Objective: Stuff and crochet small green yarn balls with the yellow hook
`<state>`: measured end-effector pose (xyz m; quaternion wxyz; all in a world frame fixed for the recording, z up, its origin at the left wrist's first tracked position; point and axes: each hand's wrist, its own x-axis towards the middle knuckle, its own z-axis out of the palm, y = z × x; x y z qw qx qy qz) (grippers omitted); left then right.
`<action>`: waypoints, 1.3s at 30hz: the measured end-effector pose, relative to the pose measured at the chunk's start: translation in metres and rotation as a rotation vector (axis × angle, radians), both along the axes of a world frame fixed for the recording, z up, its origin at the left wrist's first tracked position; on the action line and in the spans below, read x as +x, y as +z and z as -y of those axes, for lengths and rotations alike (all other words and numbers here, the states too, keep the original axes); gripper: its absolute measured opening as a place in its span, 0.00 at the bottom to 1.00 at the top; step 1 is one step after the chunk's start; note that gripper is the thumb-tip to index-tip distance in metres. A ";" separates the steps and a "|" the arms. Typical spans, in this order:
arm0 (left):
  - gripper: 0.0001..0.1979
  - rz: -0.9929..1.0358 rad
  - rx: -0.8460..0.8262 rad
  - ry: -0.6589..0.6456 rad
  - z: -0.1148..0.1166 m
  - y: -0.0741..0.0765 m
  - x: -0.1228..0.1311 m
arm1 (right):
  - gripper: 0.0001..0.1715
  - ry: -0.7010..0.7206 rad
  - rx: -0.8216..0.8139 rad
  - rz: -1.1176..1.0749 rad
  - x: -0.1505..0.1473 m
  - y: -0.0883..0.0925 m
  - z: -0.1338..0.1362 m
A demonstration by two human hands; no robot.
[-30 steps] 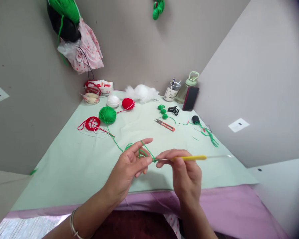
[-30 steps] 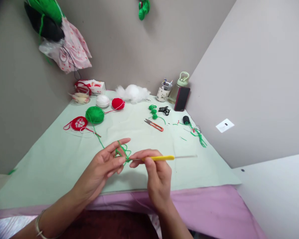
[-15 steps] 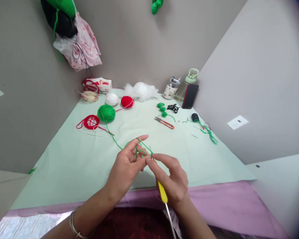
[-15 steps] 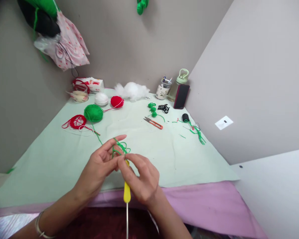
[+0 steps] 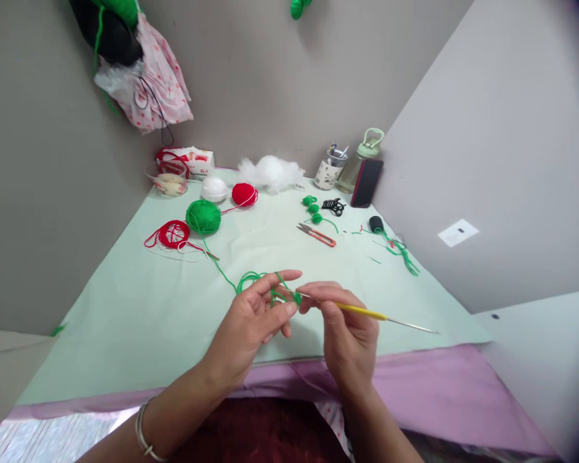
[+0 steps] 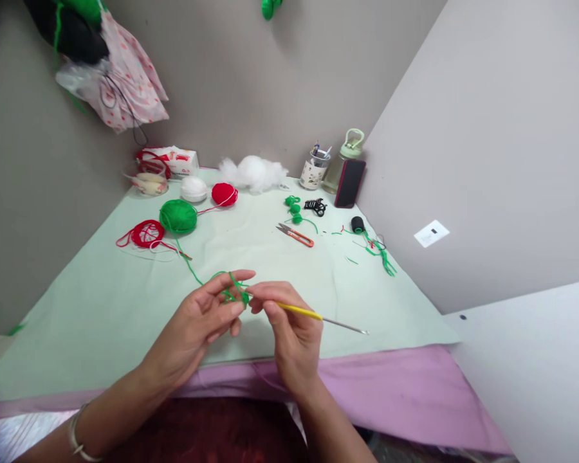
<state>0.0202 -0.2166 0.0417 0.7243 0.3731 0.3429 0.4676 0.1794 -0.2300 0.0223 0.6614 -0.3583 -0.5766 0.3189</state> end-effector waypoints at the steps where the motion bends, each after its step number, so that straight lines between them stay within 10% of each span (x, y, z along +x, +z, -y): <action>1: 0.20 -0.021 0.011 0.010 0.000 0.000 0.000 | 0.13 -0.015 -0.003 0.024 0.000 0.000 0.000; 10: 0.22 0.162 -0.158 0.020 -0.006 -0.003 0.004 | 0.24 -0.356 0.362 0.591 -0.003 -0.013 0.007; 18: 0.17 0.198 -0.170 0.022 -0.009 0.001 0.001 | 0.12 -0.054 0.001 -0.109 0.000 0.001 -0.003; 39: 0.15 0.154 -0.081 0.091 -0.008 0.000 0.000 | 0.07 0.112 -0.198 -0.393 -0.009 -0.002 -0.008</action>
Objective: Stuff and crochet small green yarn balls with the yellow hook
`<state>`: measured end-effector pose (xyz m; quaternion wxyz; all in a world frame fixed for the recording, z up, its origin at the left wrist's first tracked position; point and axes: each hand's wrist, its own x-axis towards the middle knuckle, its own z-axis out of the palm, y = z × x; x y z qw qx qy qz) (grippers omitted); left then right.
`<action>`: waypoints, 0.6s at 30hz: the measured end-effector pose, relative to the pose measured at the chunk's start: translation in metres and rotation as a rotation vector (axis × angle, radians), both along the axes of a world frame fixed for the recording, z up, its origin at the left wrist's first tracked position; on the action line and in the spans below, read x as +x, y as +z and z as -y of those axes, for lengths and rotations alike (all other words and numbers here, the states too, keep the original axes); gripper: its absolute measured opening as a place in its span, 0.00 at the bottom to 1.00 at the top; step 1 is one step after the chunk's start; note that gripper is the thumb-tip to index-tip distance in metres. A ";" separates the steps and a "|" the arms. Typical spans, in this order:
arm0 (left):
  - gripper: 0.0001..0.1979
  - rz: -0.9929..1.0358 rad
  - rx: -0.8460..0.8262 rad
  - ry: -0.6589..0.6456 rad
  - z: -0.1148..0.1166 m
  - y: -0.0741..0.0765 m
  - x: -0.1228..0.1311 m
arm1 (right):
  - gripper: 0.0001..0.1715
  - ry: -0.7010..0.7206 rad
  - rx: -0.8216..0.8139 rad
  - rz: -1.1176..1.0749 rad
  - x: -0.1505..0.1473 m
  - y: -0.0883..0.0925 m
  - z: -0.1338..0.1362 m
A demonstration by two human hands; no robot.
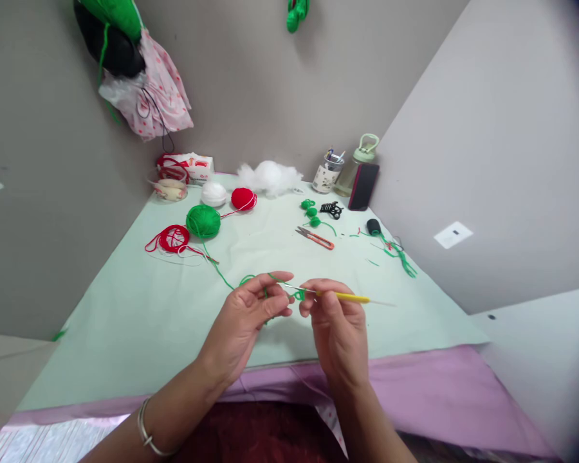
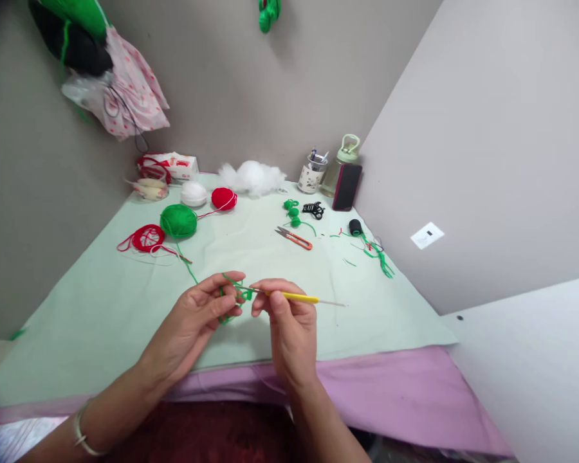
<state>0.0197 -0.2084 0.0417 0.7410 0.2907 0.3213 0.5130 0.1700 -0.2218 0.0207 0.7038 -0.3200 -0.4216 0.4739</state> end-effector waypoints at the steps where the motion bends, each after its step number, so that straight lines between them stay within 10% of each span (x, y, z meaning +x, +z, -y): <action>1: 0.16 0.018 -0.013 0.016 0.000 0.000 0.000 | 0.07 0.001 -0.009 -0.021 -0.001 0.000 0.000; 18: 0.12 -0.124 0.241 -0.025 0.010 -0.002 0.001 | 0.07 -0.063 0.068 0.020 -0.010 0.003 0.004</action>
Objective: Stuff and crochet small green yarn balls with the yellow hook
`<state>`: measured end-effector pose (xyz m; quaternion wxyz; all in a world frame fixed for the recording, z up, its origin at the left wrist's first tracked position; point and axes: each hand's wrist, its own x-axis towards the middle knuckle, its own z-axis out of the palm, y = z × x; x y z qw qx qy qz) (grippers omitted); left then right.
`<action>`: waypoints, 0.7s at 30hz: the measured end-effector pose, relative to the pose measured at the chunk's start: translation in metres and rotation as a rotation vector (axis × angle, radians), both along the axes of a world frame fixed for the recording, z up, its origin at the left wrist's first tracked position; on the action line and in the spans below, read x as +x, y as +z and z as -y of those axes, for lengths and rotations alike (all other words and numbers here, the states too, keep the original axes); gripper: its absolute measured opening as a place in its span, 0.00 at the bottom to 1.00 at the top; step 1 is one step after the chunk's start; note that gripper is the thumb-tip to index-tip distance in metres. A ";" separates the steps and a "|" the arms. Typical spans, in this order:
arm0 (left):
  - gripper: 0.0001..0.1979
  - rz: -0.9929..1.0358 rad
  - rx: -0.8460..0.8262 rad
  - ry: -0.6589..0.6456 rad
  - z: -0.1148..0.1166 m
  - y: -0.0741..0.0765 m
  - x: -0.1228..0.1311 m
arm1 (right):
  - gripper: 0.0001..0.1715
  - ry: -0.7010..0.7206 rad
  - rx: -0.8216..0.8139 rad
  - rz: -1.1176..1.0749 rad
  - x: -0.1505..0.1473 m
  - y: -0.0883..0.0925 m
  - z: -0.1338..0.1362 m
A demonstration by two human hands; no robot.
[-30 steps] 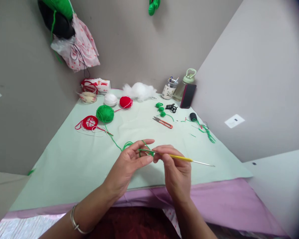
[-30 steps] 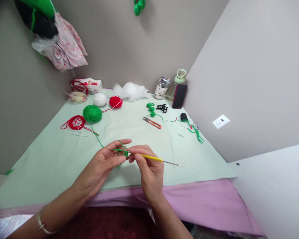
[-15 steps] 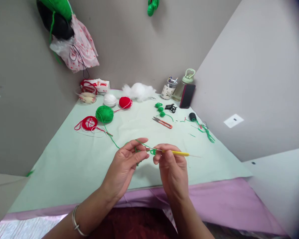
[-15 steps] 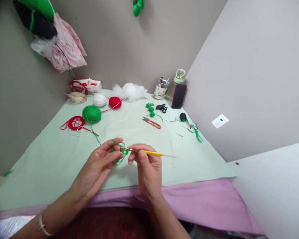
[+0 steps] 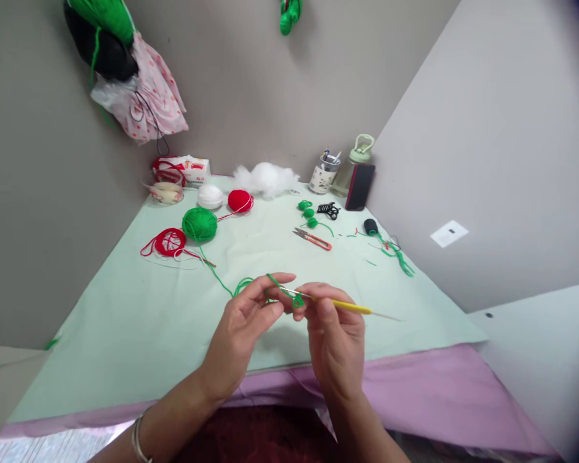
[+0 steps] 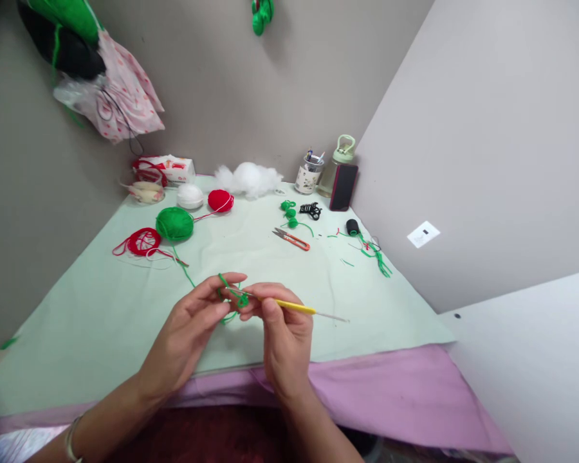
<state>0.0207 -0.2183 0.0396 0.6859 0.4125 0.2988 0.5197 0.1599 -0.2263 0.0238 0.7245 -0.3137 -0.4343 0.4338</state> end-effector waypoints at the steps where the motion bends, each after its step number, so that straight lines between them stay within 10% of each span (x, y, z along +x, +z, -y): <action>1: 0.13 0.009 -0.003 -0.009 0.000 0.002 0.000 | 0.08 -0.024 0.028 0.040 0.000 -0.001 0.001; 12: 0.17 0.031 -0.121 -0.001 0.001 -0.002 0.004 | 0.16 -0.260 0.216 0.449 -0.002 -0.004 0.012; 21: 0.18 0.090 -0.253 0.010 -0.002 0.003 0.000 | 0.10 -0.140 0.102 0.258 0.000 -0.007 0.006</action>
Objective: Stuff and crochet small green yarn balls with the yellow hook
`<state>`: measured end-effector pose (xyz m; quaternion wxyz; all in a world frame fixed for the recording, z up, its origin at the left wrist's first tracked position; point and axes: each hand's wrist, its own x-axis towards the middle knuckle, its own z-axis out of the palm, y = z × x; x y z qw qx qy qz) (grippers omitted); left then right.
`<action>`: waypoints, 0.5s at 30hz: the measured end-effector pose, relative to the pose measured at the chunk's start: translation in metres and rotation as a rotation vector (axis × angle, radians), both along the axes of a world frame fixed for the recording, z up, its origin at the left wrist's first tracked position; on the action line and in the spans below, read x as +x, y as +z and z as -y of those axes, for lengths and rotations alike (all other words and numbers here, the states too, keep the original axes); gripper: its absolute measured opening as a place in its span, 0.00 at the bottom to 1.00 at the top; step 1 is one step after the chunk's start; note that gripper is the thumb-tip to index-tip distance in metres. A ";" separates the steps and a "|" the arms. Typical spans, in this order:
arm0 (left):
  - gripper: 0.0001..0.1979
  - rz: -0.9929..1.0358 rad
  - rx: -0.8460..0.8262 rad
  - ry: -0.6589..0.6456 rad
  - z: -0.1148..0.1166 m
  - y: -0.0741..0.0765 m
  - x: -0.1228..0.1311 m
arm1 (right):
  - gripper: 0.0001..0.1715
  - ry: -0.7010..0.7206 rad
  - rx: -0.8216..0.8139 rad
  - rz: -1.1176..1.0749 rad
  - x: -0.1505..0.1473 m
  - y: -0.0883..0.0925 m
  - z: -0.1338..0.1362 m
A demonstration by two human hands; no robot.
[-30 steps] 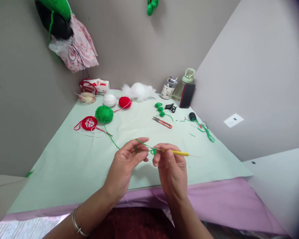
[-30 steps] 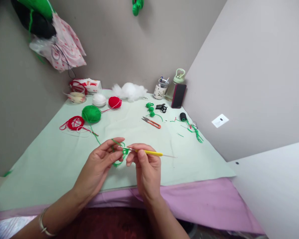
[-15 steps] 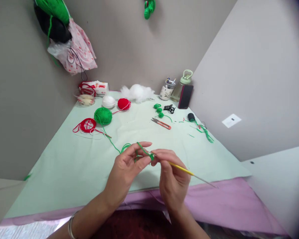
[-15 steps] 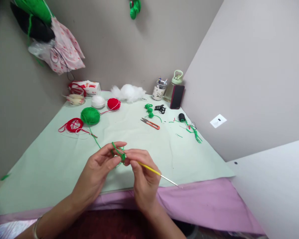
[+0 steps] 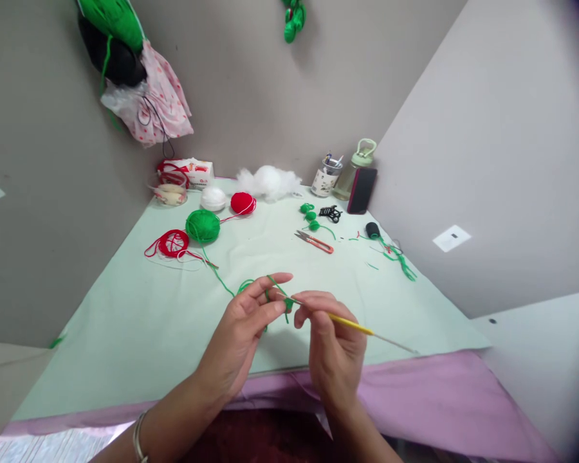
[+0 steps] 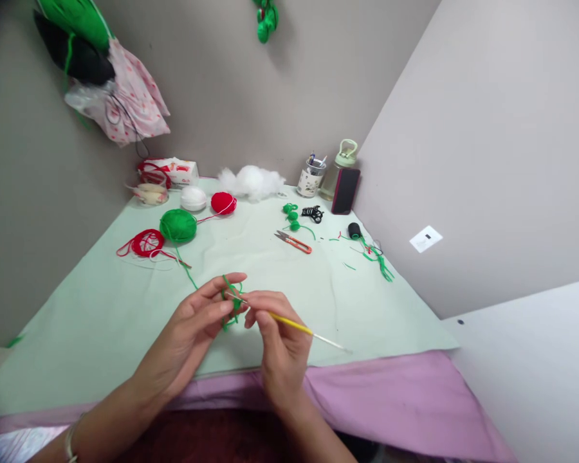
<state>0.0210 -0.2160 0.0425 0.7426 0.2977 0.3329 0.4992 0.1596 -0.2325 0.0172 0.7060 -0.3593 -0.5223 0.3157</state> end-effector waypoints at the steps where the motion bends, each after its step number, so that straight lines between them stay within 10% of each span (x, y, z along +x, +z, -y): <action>1: 0.18 -0.014 0.010 -0.001 0.000 0.000 0.000 | 0.10 0.042 -0.028 -0.049 0.001 0.000 -0.002; 15: 0.16 -0.187 0.168 0.016 -0.001 0.000 -0.009 | 0.14 0.139 -0.010 0.083 0.018 0.013 0.001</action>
